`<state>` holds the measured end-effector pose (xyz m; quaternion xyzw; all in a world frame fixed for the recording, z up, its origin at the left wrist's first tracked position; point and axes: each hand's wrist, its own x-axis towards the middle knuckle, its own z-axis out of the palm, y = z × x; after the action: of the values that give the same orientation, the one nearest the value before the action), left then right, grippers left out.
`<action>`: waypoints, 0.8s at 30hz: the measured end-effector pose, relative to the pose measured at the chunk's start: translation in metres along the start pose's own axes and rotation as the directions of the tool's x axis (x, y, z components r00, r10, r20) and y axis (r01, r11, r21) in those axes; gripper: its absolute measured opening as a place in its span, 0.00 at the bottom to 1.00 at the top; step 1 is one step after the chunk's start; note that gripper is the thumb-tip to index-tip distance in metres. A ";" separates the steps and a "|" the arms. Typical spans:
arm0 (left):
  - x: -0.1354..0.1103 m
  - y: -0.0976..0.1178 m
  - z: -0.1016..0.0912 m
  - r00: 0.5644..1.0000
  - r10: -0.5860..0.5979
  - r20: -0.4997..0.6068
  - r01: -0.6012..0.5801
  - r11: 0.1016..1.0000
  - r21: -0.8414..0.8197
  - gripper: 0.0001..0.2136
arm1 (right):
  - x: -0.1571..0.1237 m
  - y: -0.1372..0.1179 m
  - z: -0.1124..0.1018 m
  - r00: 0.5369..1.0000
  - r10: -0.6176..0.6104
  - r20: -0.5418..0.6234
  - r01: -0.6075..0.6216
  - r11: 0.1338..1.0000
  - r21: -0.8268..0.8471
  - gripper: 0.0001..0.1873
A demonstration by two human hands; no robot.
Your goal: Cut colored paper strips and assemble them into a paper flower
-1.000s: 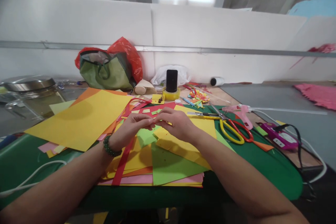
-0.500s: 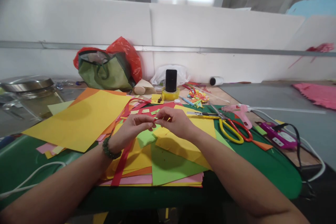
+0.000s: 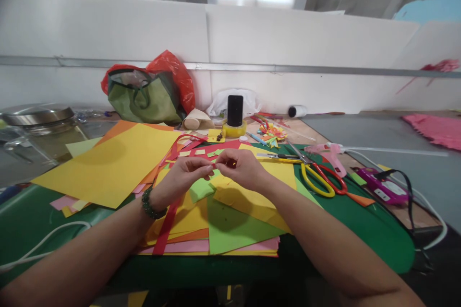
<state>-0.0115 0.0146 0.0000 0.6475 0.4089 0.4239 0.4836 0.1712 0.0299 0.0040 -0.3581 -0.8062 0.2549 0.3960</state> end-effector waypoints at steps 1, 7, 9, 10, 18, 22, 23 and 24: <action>0.000 0.000 0.000 1.000 -0.006 0.001 0.006 1.000 -0.003 0.11 | 0.000 0.000 0.000 1.000 0.006 -0.006 -0.006 1.000 -0.001 0.07; 0.001 0.002 -0.001 0.998 -0.059 -0.010 0.057 0.993 -0.105 0.14 | 0.003 -0.004 0.002 0.970 0.240 0.048 -0.244 0.939 0.241 0.08; 0.000 0.003 -0.001 0.997 -0.075 -0.006 0.074 0.989 -0.131 0.14 | 0.005 -0.005 0.002 0.949 0.307 0.072 -0.314 0.894 0.319 0.10; 0.000 0.003 -0.001 0.996 -0.084 -0.006 0.082 0.987 -0.137 0.14 | 0.005 -0.005 0.003 0.942 0.326 0.080 -0.333 0.878 0.345 0.10; 0.001 0.005 0.000 0.989 -0.146 -0.036 0.136 0.970 -0.201 0.13 | 0.006 -0.005 0.004 0.917 0.384 0.112 -0.391 0.802 0.451 0.12; 0.002 0.004 0.000 0.982 -0.183 -0.046 0.169 0.959 -0.227 0.13 | 0.007 -0.003 0.002 0.899 0.426 0.107 -0.418 0.755 0.505 0.12; 0.002 0.004 -0.001 0.981 -0.188 -0.048 0.172 0.958 -0.228 0.13 | 0.007 -0.003 0.002 0.896 0.431 0.106 -0.422 0.750 0.510 0.12; 0.002 0.004 -0.001 0.981 -0.189 -0.049 0.173 0.958 -0.227 0.13 | 0.007 -0.003 0.003 0.894 0.436 0.107 -0.426 0.749 0.507 0.12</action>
<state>-0.0112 0.0163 0.0041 0.5338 0.4335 0.4434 0.5749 0.1651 0.0331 0.0078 -0.4167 -0.5993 0.5431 0.4150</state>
